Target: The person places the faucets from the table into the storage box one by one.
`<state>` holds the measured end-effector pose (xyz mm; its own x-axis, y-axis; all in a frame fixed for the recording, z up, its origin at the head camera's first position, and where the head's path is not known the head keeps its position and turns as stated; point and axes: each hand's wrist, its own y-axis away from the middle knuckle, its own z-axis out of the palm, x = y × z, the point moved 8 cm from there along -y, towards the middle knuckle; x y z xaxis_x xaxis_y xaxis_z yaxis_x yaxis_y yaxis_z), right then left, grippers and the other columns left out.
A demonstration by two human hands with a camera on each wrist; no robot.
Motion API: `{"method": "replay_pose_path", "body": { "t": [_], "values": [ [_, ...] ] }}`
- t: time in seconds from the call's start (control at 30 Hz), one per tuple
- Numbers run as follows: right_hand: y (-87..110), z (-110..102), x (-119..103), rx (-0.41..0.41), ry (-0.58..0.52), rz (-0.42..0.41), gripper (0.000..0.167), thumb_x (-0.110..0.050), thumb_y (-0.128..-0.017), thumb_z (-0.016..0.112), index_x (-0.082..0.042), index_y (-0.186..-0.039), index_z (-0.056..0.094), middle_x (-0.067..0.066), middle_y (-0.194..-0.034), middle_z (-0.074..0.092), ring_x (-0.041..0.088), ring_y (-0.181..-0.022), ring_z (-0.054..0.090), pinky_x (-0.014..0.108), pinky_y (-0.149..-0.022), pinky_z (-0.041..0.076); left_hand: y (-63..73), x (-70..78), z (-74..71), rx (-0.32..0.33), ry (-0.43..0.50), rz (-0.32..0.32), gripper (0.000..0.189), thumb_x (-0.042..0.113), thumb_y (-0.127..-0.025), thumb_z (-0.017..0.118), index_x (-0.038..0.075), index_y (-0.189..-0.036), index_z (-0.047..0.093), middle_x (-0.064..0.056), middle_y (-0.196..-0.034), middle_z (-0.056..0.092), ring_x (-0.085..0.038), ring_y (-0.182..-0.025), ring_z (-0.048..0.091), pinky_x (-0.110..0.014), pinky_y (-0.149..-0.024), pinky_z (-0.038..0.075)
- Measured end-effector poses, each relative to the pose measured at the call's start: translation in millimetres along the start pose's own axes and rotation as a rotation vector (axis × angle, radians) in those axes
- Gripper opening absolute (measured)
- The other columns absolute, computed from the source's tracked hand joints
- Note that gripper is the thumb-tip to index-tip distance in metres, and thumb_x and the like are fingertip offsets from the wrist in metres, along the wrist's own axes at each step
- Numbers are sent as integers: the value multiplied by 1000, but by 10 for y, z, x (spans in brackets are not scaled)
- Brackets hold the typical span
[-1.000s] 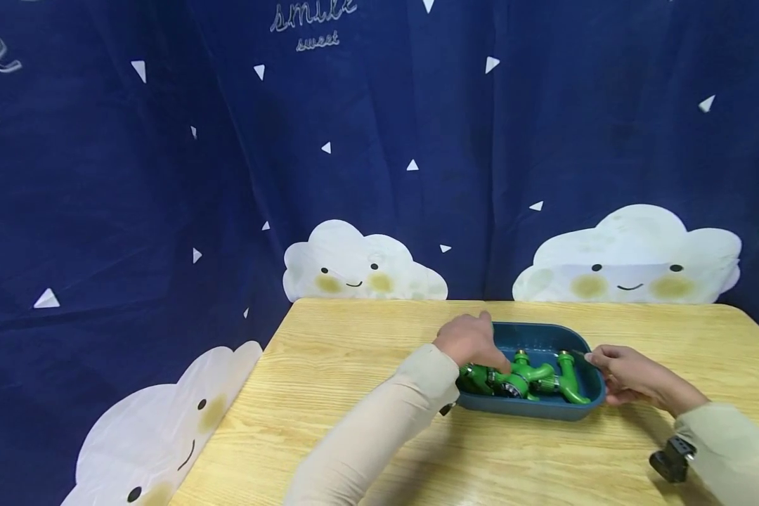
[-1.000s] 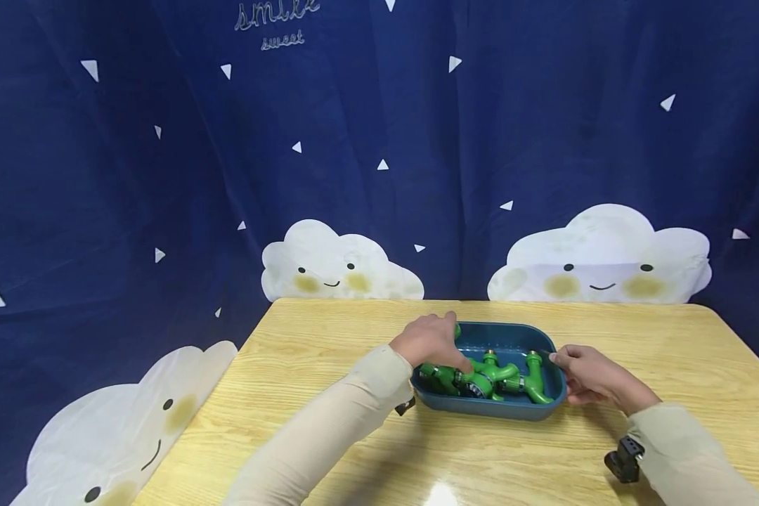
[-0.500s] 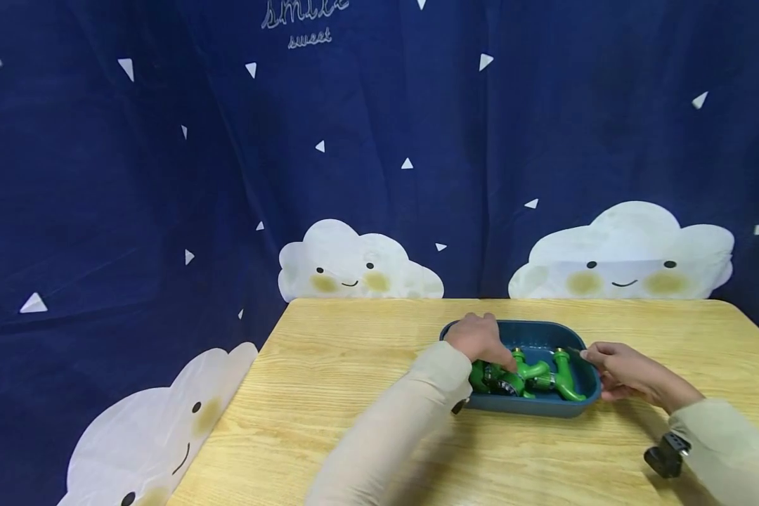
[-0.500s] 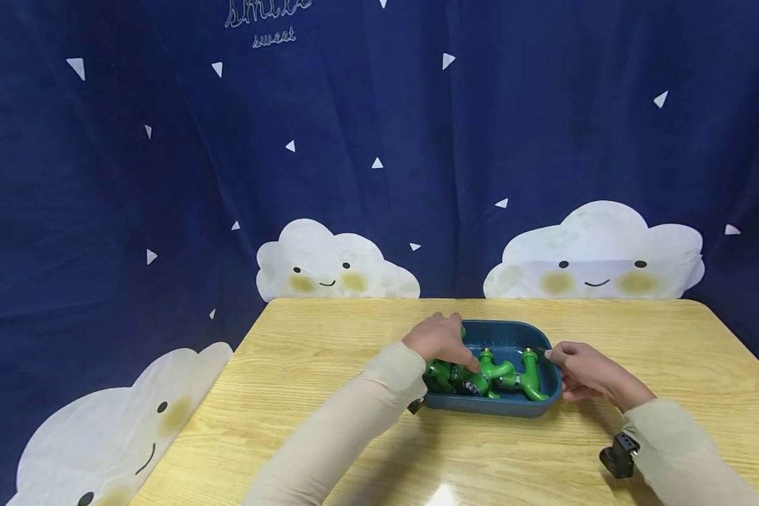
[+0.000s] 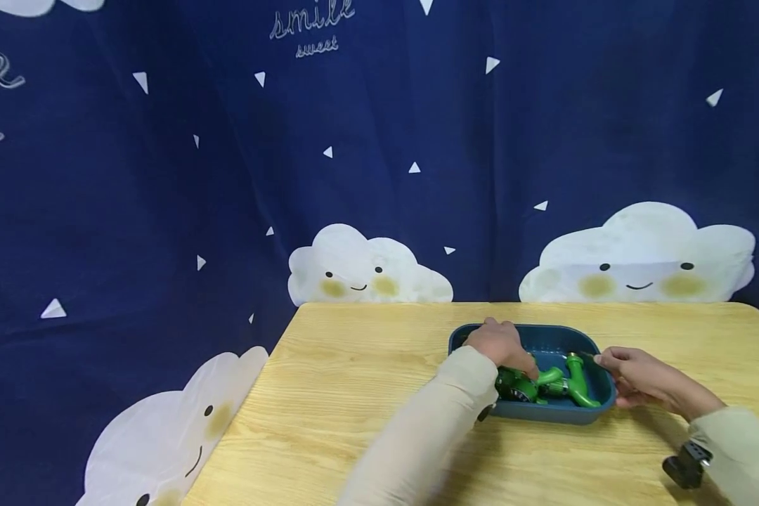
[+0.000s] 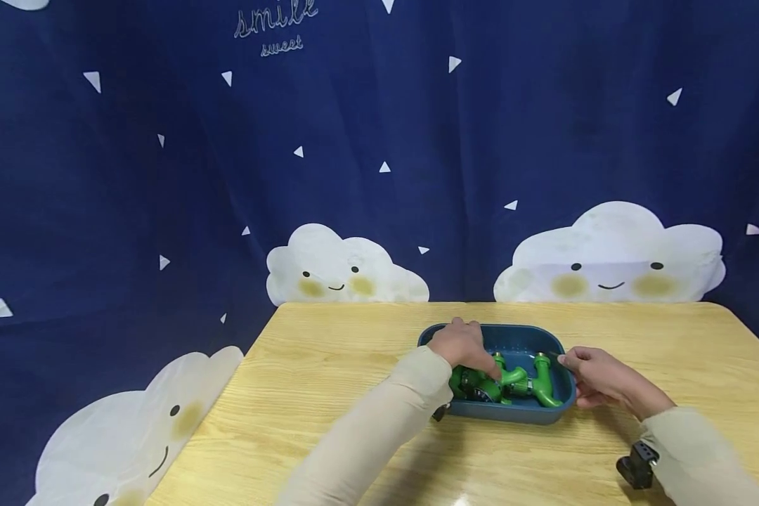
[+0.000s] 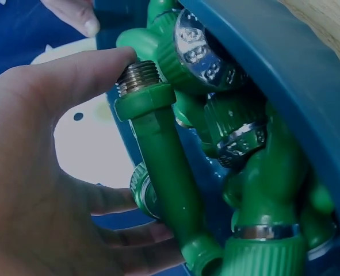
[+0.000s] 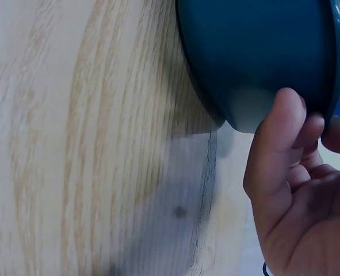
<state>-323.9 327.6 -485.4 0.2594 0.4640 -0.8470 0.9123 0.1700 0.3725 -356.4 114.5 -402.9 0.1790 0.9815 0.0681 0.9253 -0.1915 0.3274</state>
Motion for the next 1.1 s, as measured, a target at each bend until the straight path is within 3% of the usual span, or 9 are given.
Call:
{"method": "replay_pose_path", "body": {
  "t": [0.3,0.4,0.53,0.63,0.83,1.1],
  "values": [
    [8,-13,-30,-31,-25,-21,31,-27,-108,33,-4,-95,48,1,-77,55,11,-63,61,27,-60,57,-88,-24,-17,9,43,-46,62,61,-73,77,32,-126,63,6,-131,53,-10,-104,53,-28,-72,52],
    [5,-15,-42,-44,-32,-36,31,-27,-109,33,-4,-95,48,1,-77,55,10,-62,61,27,-59,57,-122,-16,-20,16,74,-45,58,58,-72,79,29,-120,67,6,-124,59,-11,-98,56,-27,-70,52],
    [2,-26,-29,-29,-43,-24,29,-26,-108,35,-5,-95,49,0,-77,57,10,-62,62,27,-59,57,-155,0,-6,5,100,-36,47,57,-72,79,24,-105,71,7,-99,65,-11,-80,59,-26,-64,51],
    [8,-25,-15,-28,-52,-10,28,-26,-108,35,-5,-94,49,0,-77,58,11,-62,63,27,-59,57,-170,-7,16,-17,109,-48,47,59,-73,78,24,-103,71,6,-91,64,-11,-73,58,-26,-62,51],
    [37,-43,-3,-48,-62,-20,29,-26,-108,34,-6,-94,49,0,-77,57,10,-62,63,26,-59,57,-163,9,30,-38,93,-60,64,68,-73,74,28,-122,67,8,-108,68,-10,-83,61,-25,-73,54],
    [63,-24,29,-64,-100,-11,27,-25,-107,36,-6,-94,50,0,-75,57,10,-61,64,26,-58,58,-160,29,79,-87,133,-64,71,68,-74,74,30,-132,61,11,-129,64,-10,-106,63,-26,-87,54]
  ]
}}
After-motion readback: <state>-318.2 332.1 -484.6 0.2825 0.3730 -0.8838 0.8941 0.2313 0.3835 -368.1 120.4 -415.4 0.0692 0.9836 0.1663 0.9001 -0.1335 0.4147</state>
